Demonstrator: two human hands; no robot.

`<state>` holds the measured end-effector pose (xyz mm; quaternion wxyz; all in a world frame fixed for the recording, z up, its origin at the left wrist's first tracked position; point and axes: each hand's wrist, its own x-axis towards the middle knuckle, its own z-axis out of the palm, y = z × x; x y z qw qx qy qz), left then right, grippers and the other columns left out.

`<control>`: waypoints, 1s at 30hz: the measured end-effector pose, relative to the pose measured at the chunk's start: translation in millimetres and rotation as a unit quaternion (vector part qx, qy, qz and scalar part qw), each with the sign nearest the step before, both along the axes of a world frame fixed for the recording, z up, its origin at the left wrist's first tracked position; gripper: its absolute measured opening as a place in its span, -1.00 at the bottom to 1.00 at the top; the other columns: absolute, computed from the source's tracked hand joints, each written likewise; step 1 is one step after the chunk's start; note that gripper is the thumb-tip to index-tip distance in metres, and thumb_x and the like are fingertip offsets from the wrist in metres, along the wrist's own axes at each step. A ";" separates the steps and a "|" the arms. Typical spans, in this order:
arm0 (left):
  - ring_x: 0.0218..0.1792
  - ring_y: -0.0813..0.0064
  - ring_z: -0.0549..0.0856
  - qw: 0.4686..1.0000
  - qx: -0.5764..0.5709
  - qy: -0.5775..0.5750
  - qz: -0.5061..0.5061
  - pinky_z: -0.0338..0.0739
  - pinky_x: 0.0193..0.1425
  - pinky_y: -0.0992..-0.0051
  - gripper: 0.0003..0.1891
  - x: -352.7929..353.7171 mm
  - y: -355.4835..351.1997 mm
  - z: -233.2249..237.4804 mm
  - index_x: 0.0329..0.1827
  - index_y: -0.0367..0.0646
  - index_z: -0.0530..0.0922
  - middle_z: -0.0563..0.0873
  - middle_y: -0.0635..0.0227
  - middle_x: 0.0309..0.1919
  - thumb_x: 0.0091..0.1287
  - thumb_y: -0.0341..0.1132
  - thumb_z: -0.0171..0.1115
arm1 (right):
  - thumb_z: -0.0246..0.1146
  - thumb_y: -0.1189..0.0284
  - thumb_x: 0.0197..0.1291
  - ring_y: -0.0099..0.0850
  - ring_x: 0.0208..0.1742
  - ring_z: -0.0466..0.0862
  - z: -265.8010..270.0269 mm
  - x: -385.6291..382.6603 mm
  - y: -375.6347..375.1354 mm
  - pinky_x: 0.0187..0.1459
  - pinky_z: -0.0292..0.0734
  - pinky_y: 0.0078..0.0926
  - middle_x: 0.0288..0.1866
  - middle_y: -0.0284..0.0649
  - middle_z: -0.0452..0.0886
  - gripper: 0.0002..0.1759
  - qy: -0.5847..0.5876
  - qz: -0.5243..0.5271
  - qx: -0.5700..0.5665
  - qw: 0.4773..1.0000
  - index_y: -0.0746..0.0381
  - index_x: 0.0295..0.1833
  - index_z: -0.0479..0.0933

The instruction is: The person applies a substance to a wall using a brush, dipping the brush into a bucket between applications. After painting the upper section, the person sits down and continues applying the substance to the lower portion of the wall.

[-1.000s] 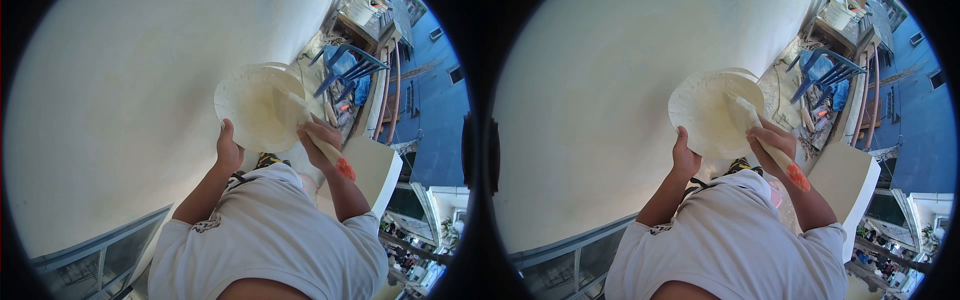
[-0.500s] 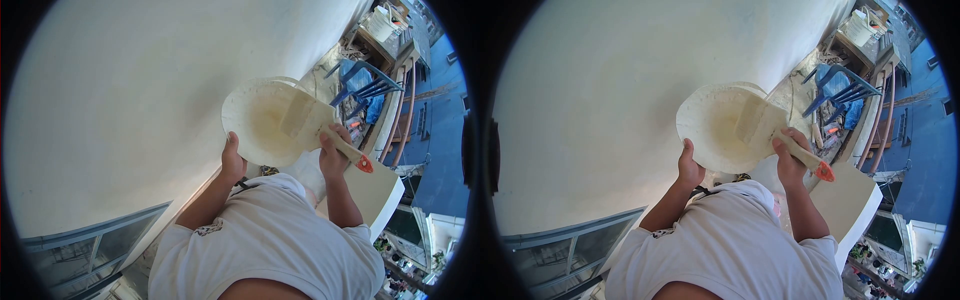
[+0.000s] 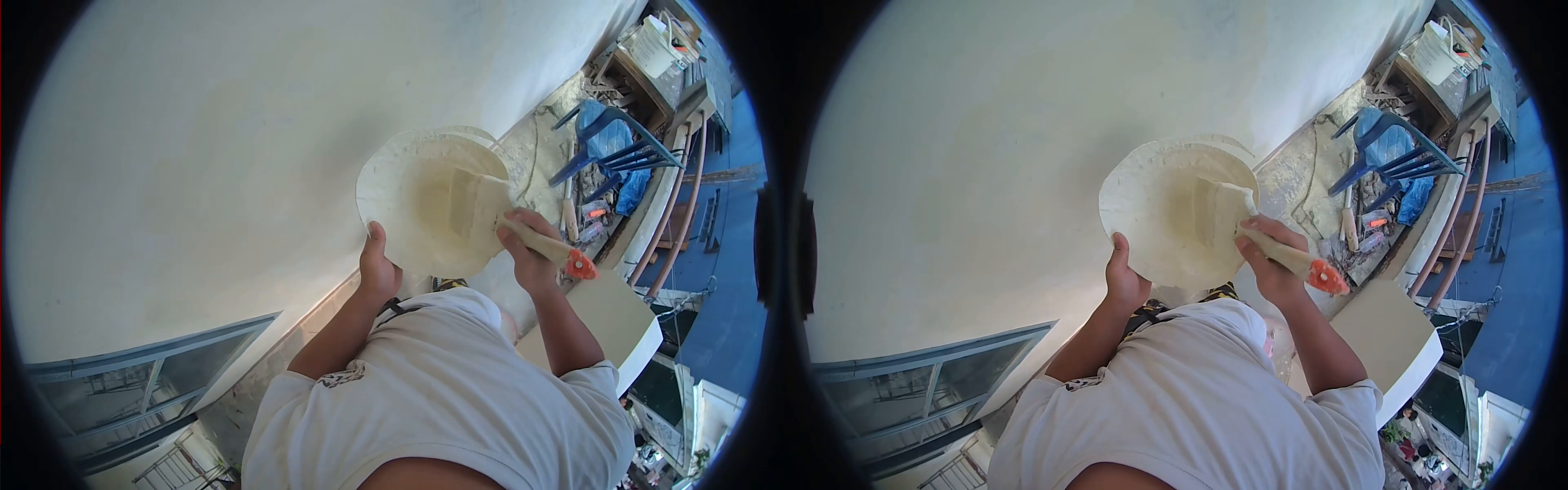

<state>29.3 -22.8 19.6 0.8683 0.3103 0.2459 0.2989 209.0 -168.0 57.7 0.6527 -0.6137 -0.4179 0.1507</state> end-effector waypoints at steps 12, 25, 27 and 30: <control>0.31 0.21 0.27 0.999 -0.032 0.016 -0.029 0.13 0.36 0.20 -0.34 -23.3 16.8 -12.8 0.39 -0.10 0.04 0.27 0.23 0.30 0.36 0.15 -0.26 | 0.06 0.64 0.11 -0.28 0.17 0.43 25.9 -8.1 40.8 0.16 0.40 -0.23 0.09 -0.10 0.41 -0.64 0.531 -0.001 0.294 0.795 0.20 0.06 0.33; 0.32 0.21 0.26 0.986 -0.107 0.111 -0.058 0.15 0.37 0.22 -0.37 -67.8 16.1 -13.0 0.38 -0.15 0.02 0.26 0.17 0.31 0.40 0.11 -0.35 | 0.16 0.58 0.10 -0.34 -0.09 0.52 157.2 10.6 204.1 -0.23 0.57 -0.36 -0.06 -0.17 0.41 -0.63 0.402 0.005 0.470 0.786 0.16 0.03 0.26; 0.32 0.20 0.26 0.986 -0.111 0.114 -0.053 0.15 0.38 0.22 -0.37 -73.1 16.1 -13.8 0.38 -0.15 0.02 0.25 0.16 0.31 0.40 0.11 -0.36 | 0.16 0.59 0.09 -0.31 -0.09 0.52 170.6 12.9 219.4 -0.22 0.58 -0.32 -0.05 -0.14 0.40 -0.63 0.398 0.011 0.482 0.780 0.16 0.02 0.26; 0.32 0.20 0.26 0.986 -0.113 0.111 -0.061 0.14 0.38 0.22 -0.37 -78.5 16.1 -12.9 0.38 -0.16 0.02 0.25 0.15 0.31 0.40 0.10 -0.36 | 0.10 0.60 0.11 -0.15 -0.01 0.49 182.2 15.5 234.7 -0.02 0.58 -0.10 -0.06 -0.09 0.32 -0.68 0.385 0.013 0.497 0.778 0.25 -0.02 0.22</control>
